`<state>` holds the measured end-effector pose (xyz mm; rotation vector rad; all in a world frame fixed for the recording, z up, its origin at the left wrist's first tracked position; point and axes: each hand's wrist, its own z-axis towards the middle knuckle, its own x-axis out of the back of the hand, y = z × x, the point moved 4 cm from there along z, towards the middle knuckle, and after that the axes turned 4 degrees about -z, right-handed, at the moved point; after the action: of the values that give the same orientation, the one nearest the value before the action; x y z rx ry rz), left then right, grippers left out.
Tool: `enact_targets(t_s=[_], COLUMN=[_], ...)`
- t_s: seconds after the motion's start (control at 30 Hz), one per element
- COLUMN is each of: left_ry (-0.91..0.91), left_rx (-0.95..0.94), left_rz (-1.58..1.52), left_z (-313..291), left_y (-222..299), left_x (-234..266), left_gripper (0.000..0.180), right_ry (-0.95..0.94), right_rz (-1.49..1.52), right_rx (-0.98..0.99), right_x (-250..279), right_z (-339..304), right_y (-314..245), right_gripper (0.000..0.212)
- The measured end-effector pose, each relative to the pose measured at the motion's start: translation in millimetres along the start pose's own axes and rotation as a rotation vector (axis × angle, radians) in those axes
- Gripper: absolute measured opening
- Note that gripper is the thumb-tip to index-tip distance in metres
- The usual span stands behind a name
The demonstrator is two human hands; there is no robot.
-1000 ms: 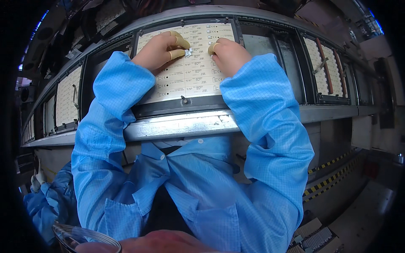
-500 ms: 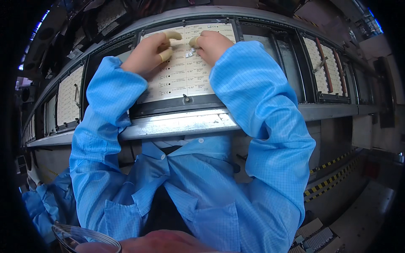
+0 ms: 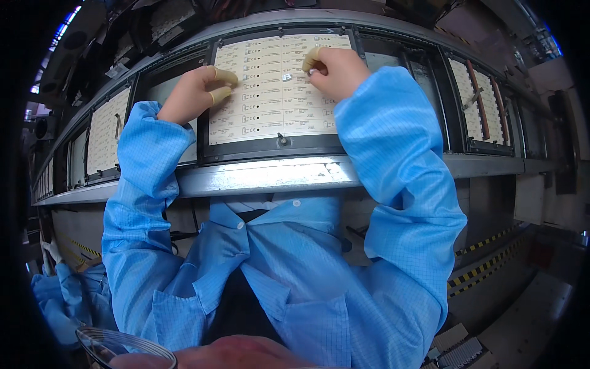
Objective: Placing electronic components into designated slots on circuit boards on a moving assembly line.
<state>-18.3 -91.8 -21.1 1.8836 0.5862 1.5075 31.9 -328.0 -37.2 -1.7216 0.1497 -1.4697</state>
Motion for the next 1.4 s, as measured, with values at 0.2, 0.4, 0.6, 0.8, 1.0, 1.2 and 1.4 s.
enact_targets(t_s=[0.2,0.4,0.6,0.8,1.0,1.2,1.4], left_ry=[0.005,0.039,0.056,0.046,0.060,0.024,0.082], left_rx=[-0.029,-0.334,-0.242,-0.334,-0.444,-0.494,-0.304], left_rz=[0.117,0.265,0.289,0.424,0.539,0.622,0.244], left_z=[-0.2,5.5,9.6,7.3,8.2,12.7,31.8], left_y=[15.8,7.2,14.7,15.2,16.3,25.8,34.9], left_x=[-1.1,-11.2,-16.1,-17.0,-24.2,-23.1,-41.5], left_gripper=[0.018,0.015,0.018,0.015,0.011,0.020,0.026], right_ry=[-0.012,0.041,0.040,0.056,0.147,0.069,0.072], right_rz=[0.080,0.027,-0.036,0.008,-0.157,-0.286,-0.344], right_rx=[-0.045,-0.117,-0.085,-0.120,0.018,0.115,0.082], right_x=[4.3,9.9,9.1,9.5,0.7,-5.9,-6.3], right_z=[-20.7,-27.4,-27.7,-28.4,-29.0,-29.9,-31.8], right_y=[12.7,9.5,14.8,9.2,10.0,7.5,1.7], right_gripper=[0.022,0.023,0.018,0.018,0.017,0.014,0.013])
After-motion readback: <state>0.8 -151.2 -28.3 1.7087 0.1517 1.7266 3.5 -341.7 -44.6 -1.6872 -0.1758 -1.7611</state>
